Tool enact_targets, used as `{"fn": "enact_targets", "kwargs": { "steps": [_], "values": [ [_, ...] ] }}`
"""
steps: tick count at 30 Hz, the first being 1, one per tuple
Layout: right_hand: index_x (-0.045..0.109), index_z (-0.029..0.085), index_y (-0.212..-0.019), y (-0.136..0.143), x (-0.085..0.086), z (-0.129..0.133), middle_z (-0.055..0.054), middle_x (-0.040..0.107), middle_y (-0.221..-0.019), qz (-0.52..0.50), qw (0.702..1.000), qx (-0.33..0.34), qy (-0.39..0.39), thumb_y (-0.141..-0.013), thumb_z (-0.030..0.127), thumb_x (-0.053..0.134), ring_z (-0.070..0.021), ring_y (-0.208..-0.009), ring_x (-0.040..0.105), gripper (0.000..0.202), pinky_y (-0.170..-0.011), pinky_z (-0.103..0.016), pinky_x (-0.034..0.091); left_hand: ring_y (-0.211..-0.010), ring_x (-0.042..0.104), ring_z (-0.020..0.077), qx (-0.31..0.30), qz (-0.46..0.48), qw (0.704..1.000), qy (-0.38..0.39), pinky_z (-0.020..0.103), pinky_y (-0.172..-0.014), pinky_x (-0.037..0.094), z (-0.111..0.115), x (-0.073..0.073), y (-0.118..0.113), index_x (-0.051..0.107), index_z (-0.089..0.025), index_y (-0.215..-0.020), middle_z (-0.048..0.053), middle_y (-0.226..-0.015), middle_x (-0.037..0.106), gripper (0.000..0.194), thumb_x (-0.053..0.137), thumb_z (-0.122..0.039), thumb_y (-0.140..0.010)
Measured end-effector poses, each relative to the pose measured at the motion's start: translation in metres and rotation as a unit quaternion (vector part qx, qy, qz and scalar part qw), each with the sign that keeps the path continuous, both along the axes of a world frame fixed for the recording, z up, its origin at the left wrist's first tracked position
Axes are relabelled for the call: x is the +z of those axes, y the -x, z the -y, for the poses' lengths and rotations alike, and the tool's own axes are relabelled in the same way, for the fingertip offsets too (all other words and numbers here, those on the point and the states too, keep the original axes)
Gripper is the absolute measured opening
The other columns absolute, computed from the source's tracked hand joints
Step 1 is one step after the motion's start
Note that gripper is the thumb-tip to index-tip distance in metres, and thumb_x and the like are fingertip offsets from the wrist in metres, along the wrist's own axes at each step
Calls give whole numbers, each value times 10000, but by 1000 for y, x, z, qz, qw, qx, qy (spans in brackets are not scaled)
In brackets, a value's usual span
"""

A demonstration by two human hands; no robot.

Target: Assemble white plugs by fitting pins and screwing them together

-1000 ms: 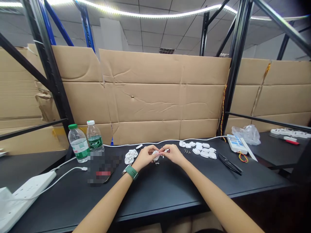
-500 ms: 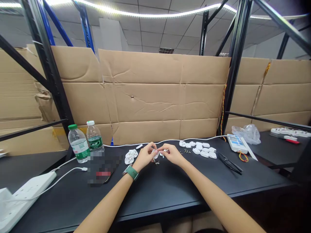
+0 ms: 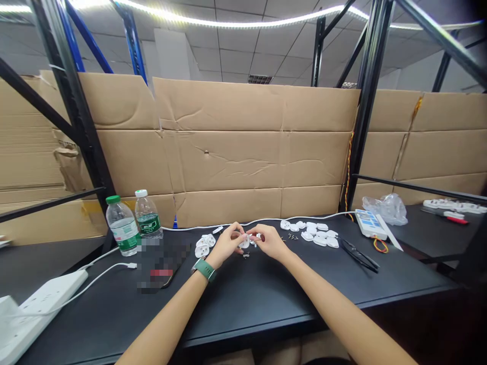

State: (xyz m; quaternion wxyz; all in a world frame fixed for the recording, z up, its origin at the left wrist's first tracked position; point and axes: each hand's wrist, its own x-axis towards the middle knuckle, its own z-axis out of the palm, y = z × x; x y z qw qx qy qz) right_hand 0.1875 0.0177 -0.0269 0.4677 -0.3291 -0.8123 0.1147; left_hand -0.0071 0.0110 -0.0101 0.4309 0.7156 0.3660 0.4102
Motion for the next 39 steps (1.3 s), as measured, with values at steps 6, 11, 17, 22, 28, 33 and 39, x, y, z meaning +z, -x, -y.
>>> {"fn": "enact_targets", "kwargs": {
  "steps": [6,11,17,22,28,33,39],
  "values": [
    [741,212,-967,2,0,3,-26,694,-831,21,1000,0,-16,-887,165,607,-135,-714,589,163,-652,-236,424,-801,676,197,0,24,999,38,307,-648,576,2,-1,-1,491,-201,-859,27,-790,672,401,689,-538,-768],
    [754,212,-920,2,-1,2,-12,676,-782,39,999,-23,-27,-869,149,645,-124,-688,576,136,-644,-224,411,-818,685,211,5,39,997,61,304,-652,569,3,-2,-1,508,-189,-839,47,-801,686,410,715,-532,-749],
    [759,220,-924,2,-1,3,-14,671,-791,69,995,-62,-30,-868,161,653,-127,-700,584,134,-651,-221,413,-877,684,221,24,61,994,86,319,-681,577,7,-1,-3,506,-184,-807,69,-875,699,405,751,-495,-724],
    [749,213,-905,2,-2,4,-18,668,-813,84,993,-74,-40,-877,160,633,-125,-719,588,130,-658,-213,410,-877,675,218,19,50,995,87,329,-673,582,8,2,-5,516,-180,-788,68,-887,697,415,765,-501,-703],
    [753,218,-947,2,-2,2,-23,669,-815,95,992,-67,-44,-895,171,622,-129,-727,589,149,-670,-216,408,-908,669,231,22,45,996,78,320,-683,574,4,-1,-3,576,-178,-818,73,-892,701,399,749,-521,-709],
    [758,222,-937,4,-4,1,-21,676,-812,74,994,-68,-36,-889,170,635,-130,-719,589,142,-669,-221,409,-932,664,223,23,47,996,78,293,-698,559,3,-4,-2,601,-180,-859,79,-928,699,381,730,-516,-734],
    [745,203,-873,2,0,1,-25,687,-820,33,997,-62,-21,-882,156,621,-141,-746,601,133,-681,-229,426,-845,675,205,-12,34,998,56,285,-665,554,0,-4,-1,587,-194,-888,67,-888,704,350,710,-493,-753]
  ]
}}
